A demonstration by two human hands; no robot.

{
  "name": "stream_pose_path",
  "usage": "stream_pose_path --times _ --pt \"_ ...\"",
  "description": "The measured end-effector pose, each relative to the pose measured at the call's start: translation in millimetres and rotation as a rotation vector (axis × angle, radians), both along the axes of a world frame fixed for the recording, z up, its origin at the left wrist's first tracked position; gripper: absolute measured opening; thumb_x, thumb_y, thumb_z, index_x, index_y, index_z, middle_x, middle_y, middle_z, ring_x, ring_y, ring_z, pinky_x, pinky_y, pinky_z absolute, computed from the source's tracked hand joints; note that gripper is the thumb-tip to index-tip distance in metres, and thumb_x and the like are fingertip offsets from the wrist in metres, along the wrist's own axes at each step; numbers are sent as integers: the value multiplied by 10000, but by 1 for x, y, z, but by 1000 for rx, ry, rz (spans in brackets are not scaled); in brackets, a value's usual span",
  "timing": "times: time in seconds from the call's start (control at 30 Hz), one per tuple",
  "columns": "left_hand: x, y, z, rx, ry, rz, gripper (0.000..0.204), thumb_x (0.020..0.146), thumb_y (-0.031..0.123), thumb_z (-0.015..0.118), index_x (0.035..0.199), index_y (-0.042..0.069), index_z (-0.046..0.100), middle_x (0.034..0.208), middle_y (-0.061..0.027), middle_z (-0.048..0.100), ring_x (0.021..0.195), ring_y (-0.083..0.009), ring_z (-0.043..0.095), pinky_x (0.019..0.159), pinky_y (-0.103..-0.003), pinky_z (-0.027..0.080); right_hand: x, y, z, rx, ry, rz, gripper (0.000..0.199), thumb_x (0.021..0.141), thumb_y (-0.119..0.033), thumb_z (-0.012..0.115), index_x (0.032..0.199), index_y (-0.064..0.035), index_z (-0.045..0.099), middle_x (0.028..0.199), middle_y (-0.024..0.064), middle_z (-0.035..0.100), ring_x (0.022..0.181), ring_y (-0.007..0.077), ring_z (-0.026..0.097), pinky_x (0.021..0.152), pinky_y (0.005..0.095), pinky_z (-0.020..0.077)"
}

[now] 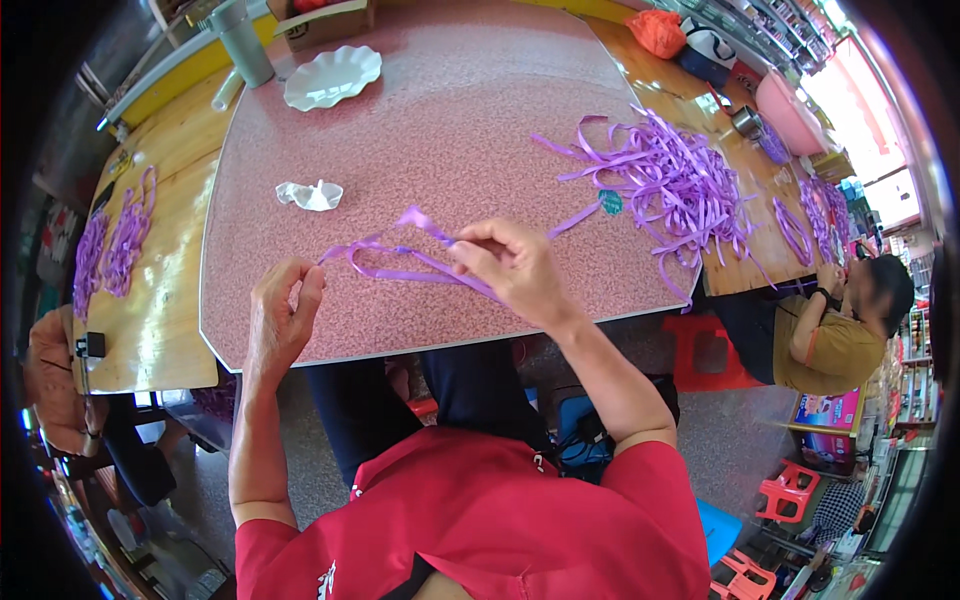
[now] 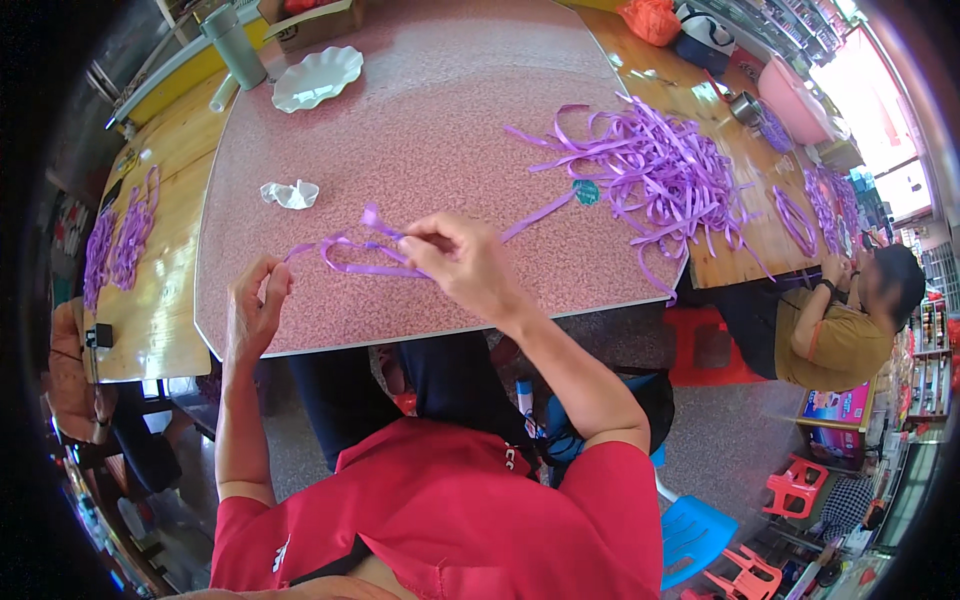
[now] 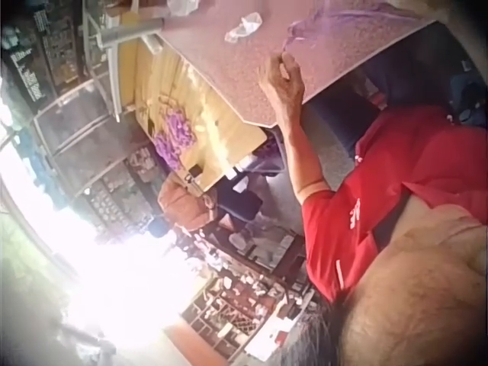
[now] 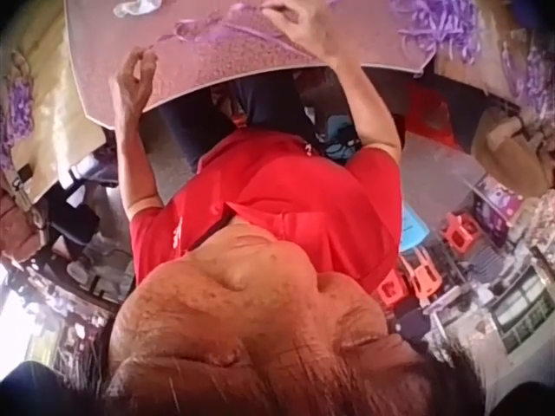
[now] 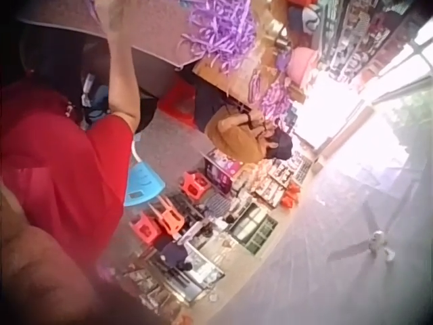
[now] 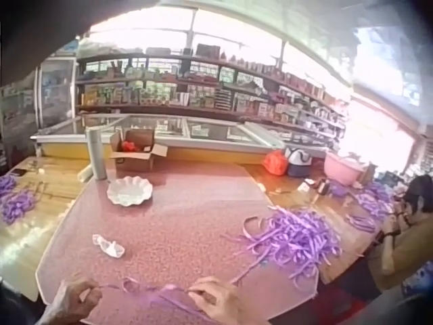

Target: Tie or assemble several purple ribbons into specific knots or patterns.

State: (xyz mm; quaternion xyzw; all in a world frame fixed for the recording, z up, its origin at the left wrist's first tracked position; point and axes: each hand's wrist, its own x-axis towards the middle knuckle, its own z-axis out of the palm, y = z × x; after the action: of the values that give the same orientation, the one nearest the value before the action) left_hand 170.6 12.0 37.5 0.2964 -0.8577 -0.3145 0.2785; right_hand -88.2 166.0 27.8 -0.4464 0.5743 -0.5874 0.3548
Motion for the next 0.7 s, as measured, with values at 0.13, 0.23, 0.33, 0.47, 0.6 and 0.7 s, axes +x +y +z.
stream_pose_path --times 0.13,0.23,0.33,0.47,0.6,0.7 --pt "-7 -1 2 89 -62 36 154 937 137 615 885 -8 624 821 -151 629 803 -301 624 733 -389 471 25 -15 6 -20 -130 72 161 956 -69 661 1057 56 662 926 79 689 777 105 667 719 231 564" --pt "-14 1 3 -111 -61 67 160 917 136 635 1028 21 637 978 -160 647 1002 -322 617 887 -424 463 30 -20 3 33 -176 121 167 954 -83 668 1068 39 667 906 50 681 777 88 649 703 225 544" --pt "-22 7 7 -328 33 64 321 881 129 680 1188 62 617 1151 -161 623 1202 -335 540 1050 -473 394 35 -23 4 47 -84 144 176 953 -92 671 1083 27 667 918 31 674 782 64 627 684 220 521" --pt "-36 22 21 -399 -45 -242 393 848 131 736 1224 86 630 1192 -128 646 1197 -303 571 1119 -507 354 31 -21 5 131 -31 201 172 950 -79 664 1091 19 667 941 22 677 818 48 617 708 218 505" --pt "-47 19 11 -272 30 -351 309 867 138 724 1164 86 659 1106 -91 686 1078 -264 639 1112 -499 366 25 -14 8 132 -85 211 167 953 -75 669 1089 22 667 973 34 681 861 65 628 762 217 514" --pt "-48 22 12 -231 129 -358 210 894 124 695 1098 78 673 974 -79 697 946 -250 673 1079 -500 394 28 -11 11 115 -63 201 184 944 -66 686 1102 24 662 976 38 684 864 73 631 758 219 522"
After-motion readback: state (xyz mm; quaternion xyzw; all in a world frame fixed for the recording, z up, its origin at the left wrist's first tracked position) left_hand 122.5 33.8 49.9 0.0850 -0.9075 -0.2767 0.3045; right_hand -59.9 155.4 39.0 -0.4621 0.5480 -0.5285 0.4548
